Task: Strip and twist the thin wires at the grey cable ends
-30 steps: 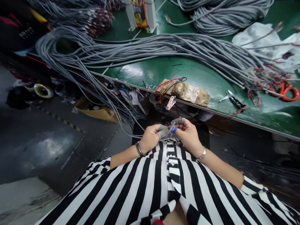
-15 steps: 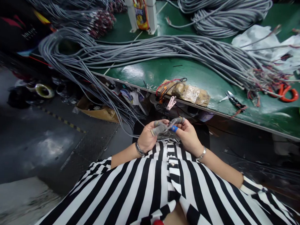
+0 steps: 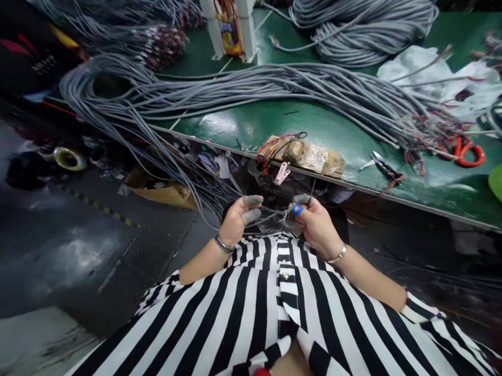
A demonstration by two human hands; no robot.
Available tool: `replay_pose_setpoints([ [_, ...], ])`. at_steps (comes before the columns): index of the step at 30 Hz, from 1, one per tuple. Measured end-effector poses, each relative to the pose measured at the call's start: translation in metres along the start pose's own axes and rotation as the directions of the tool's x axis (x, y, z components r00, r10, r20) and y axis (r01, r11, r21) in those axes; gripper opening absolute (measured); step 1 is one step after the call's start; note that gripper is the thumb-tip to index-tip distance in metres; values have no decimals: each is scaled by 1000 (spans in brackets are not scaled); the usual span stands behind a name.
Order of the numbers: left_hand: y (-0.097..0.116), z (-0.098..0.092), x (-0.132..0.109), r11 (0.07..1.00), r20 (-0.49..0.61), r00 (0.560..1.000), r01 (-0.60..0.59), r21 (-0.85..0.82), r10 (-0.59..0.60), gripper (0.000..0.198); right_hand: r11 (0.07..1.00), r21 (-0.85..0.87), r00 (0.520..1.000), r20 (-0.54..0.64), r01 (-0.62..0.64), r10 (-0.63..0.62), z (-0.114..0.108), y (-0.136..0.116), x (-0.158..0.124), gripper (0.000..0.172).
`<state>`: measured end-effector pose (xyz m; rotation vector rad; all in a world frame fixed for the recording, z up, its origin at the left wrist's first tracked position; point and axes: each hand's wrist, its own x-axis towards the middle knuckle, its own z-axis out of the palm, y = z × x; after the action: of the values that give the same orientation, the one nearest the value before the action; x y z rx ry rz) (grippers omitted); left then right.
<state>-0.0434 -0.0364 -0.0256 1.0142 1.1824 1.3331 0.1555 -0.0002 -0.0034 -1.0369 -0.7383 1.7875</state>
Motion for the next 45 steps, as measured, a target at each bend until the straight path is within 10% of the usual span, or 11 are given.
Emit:
replay_pose_setpoints([
  [3, -4, 11, 0, 860, 194, 973, -204, 467, 125, 57, 1000, 3, 1000, 5, 3, -3, 6, 0, -1, 35],
  [7, 1, 30, -2, 733, 298, 934, -344, 588, 199, 62, 1000, 6, 1000, 15, 0, 0, 10, 1, -2, 33],
  [15, 2, 32, 1, 984, 152, 980, 143, -102, -126, 33, 994, 93, 999, 14, -50, 49, 2, 1, 0, 33],
  [22, 2, -22, -19, 944, 580, 784, 321, -75, -221, 39, 987, 140, 996, 46, -79, 73, 0, -2, 4, 33],
  [26, -4, -35, -7, 971, 264, 958, 158, -177, -107, 43, 988, 134, 995, 67, -79, 71, 0, -4, 4, 35],
  [29, -5, -20, 12, 997, 116, 992, 51, 58, -57, 31, 990, 106, 992, 98, -93, 83, 3, -4, 0, 35],
  [31, -3, -5, 23, 979, 326, 942, 17, 203, -84, 35, 991, 92, 991, 109, -93, 83, 4, -4, -2, 34],
  [34, 0, 12, 33, 970, 638, 750, 19, 242, -174, 39, 995, 71, 992, 112, -71, 63, 2, -4, -5, 32],
  [37, -1, 17, 36, 967, 760, 602, 96, 235, -244, 48, 998, 46, 992, 115, -50, 45, -2, -6, -6, 31],
  [45, 4, 16, 20, 958, 697, 670, 77, 277, -255, 41, 979, 25, 977, 76, -203, 200, -2, 2, 17, 36],
])
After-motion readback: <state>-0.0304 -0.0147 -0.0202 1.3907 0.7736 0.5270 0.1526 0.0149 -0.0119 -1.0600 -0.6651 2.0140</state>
